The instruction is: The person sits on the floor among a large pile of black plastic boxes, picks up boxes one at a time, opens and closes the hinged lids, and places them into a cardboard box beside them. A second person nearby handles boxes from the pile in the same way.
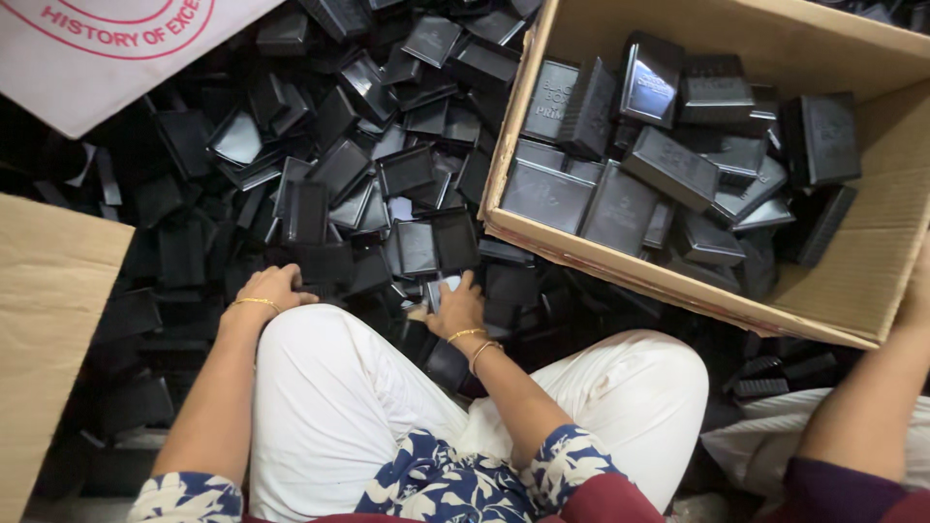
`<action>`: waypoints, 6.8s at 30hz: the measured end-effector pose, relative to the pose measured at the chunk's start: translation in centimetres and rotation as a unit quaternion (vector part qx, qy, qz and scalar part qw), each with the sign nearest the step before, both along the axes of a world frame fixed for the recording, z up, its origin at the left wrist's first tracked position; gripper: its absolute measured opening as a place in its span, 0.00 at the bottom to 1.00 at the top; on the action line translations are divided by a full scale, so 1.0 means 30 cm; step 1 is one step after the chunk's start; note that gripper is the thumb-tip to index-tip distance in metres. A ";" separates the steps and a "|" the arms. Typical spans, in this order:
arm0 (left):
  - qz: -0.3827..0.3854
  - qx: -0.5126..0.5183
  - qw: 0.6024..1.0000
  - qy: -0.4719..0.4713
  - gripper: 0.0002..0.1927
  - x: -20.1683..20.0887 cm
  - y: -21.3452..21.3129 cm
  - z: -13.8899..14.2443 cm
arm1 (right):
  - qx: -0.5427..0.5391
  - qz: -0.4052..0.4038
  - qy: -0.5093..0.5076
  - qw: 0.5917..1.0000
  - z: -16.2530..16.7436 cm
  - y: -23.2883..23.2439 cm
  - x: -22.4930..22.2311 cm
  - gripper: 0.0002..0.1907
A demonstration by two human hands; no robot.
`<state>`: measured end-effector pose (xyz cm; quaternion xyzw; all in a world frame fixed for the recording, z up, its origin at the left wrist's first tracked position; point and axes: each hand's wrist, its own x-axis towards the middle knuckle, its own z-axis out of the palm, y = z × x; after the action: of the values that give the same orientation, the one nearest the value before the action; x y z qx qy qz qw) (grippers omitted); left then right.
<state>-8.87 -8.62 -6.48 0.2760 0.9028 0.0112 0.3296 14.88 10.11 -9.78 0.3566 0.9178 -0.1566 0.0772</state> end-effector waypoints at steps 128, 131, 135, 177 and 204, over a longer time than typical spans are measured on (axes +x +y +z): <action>0.726 0.559 0.361 -0.176 0.51 0.023 -0.341 -0.118 | -0.564 -0.088 0.227 0.789 -0.030 -0.139 0.086 0.15; 0.639 0.592 0.418 -0.260 0.32 -0.001 -0.312 -0.114 | -0.604 -0.051 0.199 0.770 0.010 -0.133 0.084 0.21; 0.466 0.513 0.711 -0.114 0.17 -0.043 -0.079 -0.058 | -0.631 -0.040 0.225 0.741 0.160 -0.083 0.077 0.35; -0.106 0.607 0.777 -0.131 0.38 0.438 0.217 0.396 | -0.551 0.079 0.558 0.615 0.375 0.048 0.177 0.55; -0.068 0.610 0.785 -0.079 0.25 0.511 0.104 0.499 | -0.493 -0.015 0.584 0.644 0.484 0.066 0.207 0.20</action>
<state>6.45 -5.52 8.48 0.4781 0.6573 0.5593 0.1630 21.09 12.09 4.74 0.1143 0.5538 -0.7630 -0.3132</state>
